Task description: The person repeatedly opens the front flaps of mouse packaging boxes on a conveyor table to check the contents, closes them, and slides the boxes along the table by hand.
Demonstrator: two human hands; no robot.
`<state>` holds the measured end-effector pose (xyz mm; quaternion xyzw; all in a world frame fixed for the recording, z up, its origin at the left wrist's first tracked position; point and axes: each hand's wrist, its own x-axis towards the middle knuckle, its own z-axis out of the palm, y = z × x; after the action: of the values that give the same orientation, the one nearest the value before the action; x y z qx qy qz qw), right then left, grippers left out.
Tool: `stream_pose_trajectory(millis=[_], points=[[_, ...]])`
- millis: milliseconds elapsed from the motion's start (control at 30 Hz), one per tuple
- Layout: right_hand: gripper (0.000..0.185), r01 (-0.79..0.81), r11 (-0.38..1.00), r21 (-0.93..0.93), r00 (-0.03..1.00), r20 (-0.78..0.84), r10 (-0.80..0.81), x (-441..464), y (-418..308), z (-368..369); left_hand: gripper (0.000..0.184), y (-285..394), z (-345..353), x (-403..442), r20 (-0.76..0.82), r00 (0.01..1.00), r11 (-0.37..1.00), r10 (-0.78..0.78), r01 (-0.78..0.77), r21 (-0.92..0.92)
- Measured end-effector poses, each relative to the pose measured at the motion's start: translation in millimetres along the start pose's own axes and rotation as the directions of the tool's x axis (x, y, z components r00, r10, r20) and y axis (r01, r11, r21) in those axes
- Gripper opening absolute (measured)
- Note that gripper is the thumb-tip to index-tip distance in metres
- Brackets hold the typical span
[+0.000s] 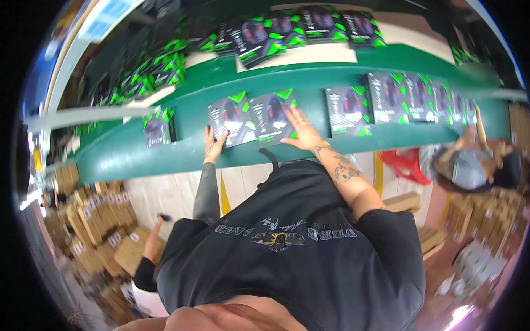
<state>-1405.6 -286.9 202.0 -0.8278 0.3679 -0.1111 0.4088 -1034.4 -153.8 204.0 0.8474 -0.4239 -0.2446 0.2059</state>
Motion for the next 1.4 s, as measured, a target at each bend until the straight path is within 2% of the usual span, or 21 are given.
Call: stream_pose_trajectory(millis=[33, 133, 267, 300, 367, 467, 600, 667, 733, 767, 833, 867, 933, 1000, 1100, 1200, 1233, 1300, 1333, 1367, 1400], points=[[0.114, -0.024, 0.997, -0.072, 0.999, -0.028, 0.022, 4.4, 1.1, 0.6, 0.097, -5.0, 1.8, -7.0, -0.006, 1.000, 1.000, 0.008, -0.008, -0.012], [0.123, -0.139, 0.978, 0.153, 0.983, -0.099, 0.155, 25.1, -3.2, -9.6, 0.094, -3.8, 15.9, -25.3, -0.043, 0.999, 0.999, -0.005, 0.003, -0.036], [0.134, -0.193, 0.948, 0.252, 0.980, -0.001, 0.200, 43.4, -0.9, -15.7, 0.086, 2.0, 42.8, -44.8, -0.205, 0.977, 0.973, -0.053, 0.004, -0.232], [0.134, -0.121, 0.970, 0.212, 0.991, -0.020, 0.129, 47.9, 10.1, -10.3, 0.083, 3.2, 43.2, -56.1, -0.130, 0.979, 0.872, -0.160, 0.078, -0.482], [0.118, -0.091, 0.868, 0.487, 0.996, 0.046, 0.079, 47.8, 5.6, 2.7, 0.073, -12.8, 47.2, -83.1, -0.080, 0.945, 0.572, -0.317, 0.124, -0.811], [0.097, -0.138, 0.663, 0.736, 0.988, 0.145, 0.044, 64.8, -28.0, 37.0, 0.075, -15.1, -3.7, -137.3, -0.021, 0.931, 0.286, -0.364, 0.090, -0.954], [0.081, -0.175, 0.621, 0.764, 0.969, 0.244, -0.027, 115.3, -123.1, 62.4, 0.085, -54.9, -17.2, -181.6, -0.170, 0.849, 0.255, -0.499, -0.044, -0.966], [0.079, 0.077, 0.794, 0.603, 0.959, 0.174, -0.225, 171.8, -169.6, 75.9, 0.083, -62.8, -40.9, -184.1, -0.268, 0.773, 0.209, -0.575, -0.178, -0.961], [0.081, 0.271, 0.826, 0.495, 0.894, 0.190, -0.407, 227.6, -252.5, 71.4, 0.081, -63.3, -74.6, -168.5, -0.414, 0.660, 0.189, -0.627, -0.386, -0.903], [0.080, 0.482, 0.780, 0.400, 0.811, 0.135, -0.570, 260.1, -283.6, 81.2, 0.079, -71.1, -91.4, -158.6, -0.459, 0.616, 0.207, -0.640, -0.438, -0.875], [0.073, 0.675, 0.730, 0.108, 0.696, 0.233, -0.679, 308.8, -340.8, 104.6, 0.077, -85.2, -122.3, -132.4, -0.502, 0.551, 0.195, -0.667, -0.521, -0.831], [0.069, 0.644, 0.762, -0.061, 0.734, 0.329, -0.594, 323.5, -367.7, 118.9, 0.076, -94.9, -135.5, -118.1, -0.495, 0.527, 0.184, -0.691, -0.533, -0.826], [0.067, 0.770, 0.544, -0.334, 0.637, 0.451, -0.624, 363.0, -371.1, 167.5, 0.078, -153.7, -121.0, -78.0, -0.558, 0.376, 0.320, -0.740, -0.533, -0.783], [0.068, 0.714, 0.616, -0.333, 0.689, 0.489, -0.535, 377.2, -365.4, 190.7, 0.080, -165.0, -119.7, -65.3, -0.495, 0.260, 0.336, -0.829, -0.474, -0.814], [0.068, 0.740, 0.584, -0.333, 0.666, 0.476, -0.574, 385.9, -359.1, 190.4, 0.073, -186.3, -112.0, -72.2, -0.512, 0.274, 0.309, -0.814, -0.543, -0.781], [0.067, 0.743, 0.569, -0.353, 0.667, 0.458, -0.587, 384.2, -350.1, 176.6, 0.071, -176.3, -122.6, -65.1, -0.538, 0.408, 0.421, -0.737, -0.346, -0.839], [0.067, 0.743, 0.546, -0.387, 0.670, 0.435, -0.602, 383.3, -346.5, 174.5, 0.075, -183.2, -118.0, -54.0, -0.682, 0.394, 0.687, -0.616, -0.154, -0.710], [0.061, 0.738, 0.510, -0.442, 0.656, 0.291, -0.696, 373.2, -328.8, 174.1, 0.078, -192.4, -113.2, -52.8, -0.720, 0.311, 0.756, -0.621, -0.006, -0.654], [0.056, 0.802, 0.423, -0.422, 0.552, 0.252, -0.795, 361.7, -322.0, 164.7, 0.081, -202.2, -110.2, -45.8, -0.743, 0.303, 0.788, -0.597, 0.049, -0.614], [0.053, 0.760, 0.504, -0.410, 0.621, 0.228, -0.750, 319.1, -329.6, 129.7, 0.085, -261.6, -81.7, -35.1, -0.718, 0.134, 0.706, -0.683, 0.375, -0.601], [0.049, 0.727, 0.566, -0.388, 0.652, 0.133, -0.746, 287.9, -308.9, 113.8, 0.087, -216.0, -89.9, -51.9, -0.735, 0.161, 0.704, -0.659, 0.475, -0.527]])
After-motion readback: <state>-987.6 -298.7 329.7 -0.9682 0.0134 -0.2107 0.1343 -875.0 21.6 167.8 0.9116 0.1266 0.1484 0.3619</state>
